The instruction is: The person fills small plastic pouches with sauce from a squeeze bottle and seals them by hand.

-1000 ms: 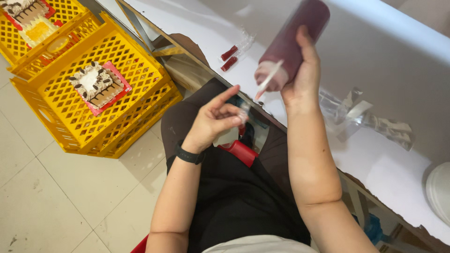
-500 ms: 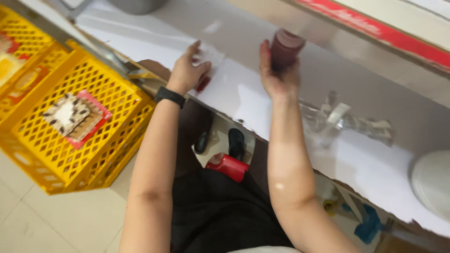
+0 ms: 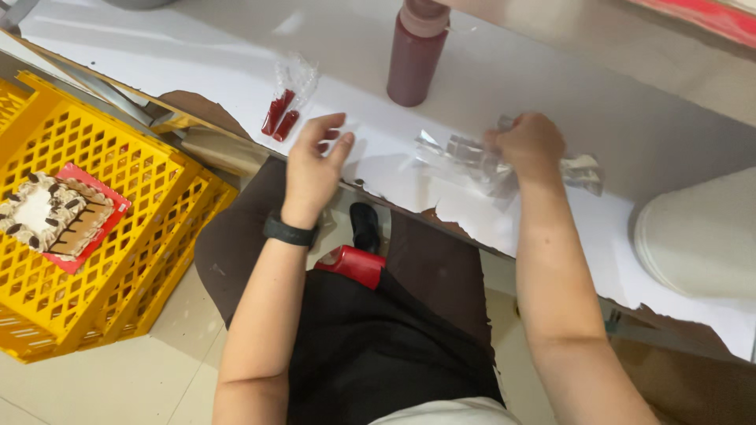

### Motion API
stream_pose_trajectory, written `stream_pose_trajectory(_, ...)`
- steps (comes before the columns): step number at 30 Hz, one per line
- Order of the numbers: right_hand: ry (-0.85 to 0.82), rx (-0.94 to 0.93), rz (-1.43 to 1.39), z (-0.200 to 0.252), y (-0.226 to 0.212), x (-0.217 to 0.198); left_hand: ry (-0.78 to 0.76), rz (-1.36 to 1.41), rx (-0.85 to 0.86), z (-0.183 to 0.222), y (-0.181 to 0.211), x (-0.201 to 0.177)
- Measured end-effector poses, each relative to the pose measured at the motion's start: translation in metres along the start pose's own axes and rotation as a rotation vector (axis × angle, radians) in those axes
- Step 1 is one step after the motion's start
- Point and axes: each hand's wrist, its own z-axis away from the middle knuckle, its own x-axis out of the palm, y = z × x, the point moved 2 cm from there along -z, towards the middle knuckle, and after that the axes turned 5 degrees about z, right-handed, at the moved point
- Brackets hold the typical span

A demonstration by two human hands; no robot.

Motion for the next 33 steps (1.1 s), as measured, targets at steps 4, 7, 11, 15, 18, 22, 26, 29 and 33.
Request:
stream_pose_trajectory(4, -0.272, 0.119, -0.243, -0.008, 0.015, 0.017, -0.078, 0.013, 0.044, 0.015, 0.023, 0.026)
stream_pose_trajectory(7, -0.241, 0.107, -0.523, -0.005, 0.032, 0.011, -0.132, 0.013, 0.036, 0.021, 0.038, 0.041)
stream_pose_trajectory(11, -0.114, 0.068, -0.846, 0.0, 0.036, -0.023, -0.197, 0.003, 0.07, 0.018, 0.057, 0.068)
stream_pose_trajectory(15, 0.021, 0.054, -0.916, 0.012, 0.023, -0.069, -0.251, 0.081, 0.175, 0.011, 0.084, 0.109)
stream_pose_trajectory(18, -0.002, 0.017, -1.103, 0.022, 0.006, -0.091, -0.197, 0.053, 0.365, 0.001, 0.104, 0.135)
stream_pose_trajectory(22, -0.019, -0.116, -1.335, 0.035, -0.024, -0.107, -0.278, 0.112, 0.253, -0.019, 0.114, 0.156)
stream_pose_trajectory(26, 0.092, -0.074, -1.514, 0.032, -0.025, -0.129, -0.379, 0.201, 0.125, -0.028, 0.113, 0.144)
stream_pose_trajectory(29, 0.096, -0.167, -1.519, 0.034, -0.025, -0.138, -0.41, 0.206, 0.131, -0.027, 0.114, 0.12)
stream_pose_trajectory(33, -0.002, -0.091, -1.246, 0.051, -0.032, -0.128, -0.332, 0.075, 0.264, -0.009, 0.114, 0.09)
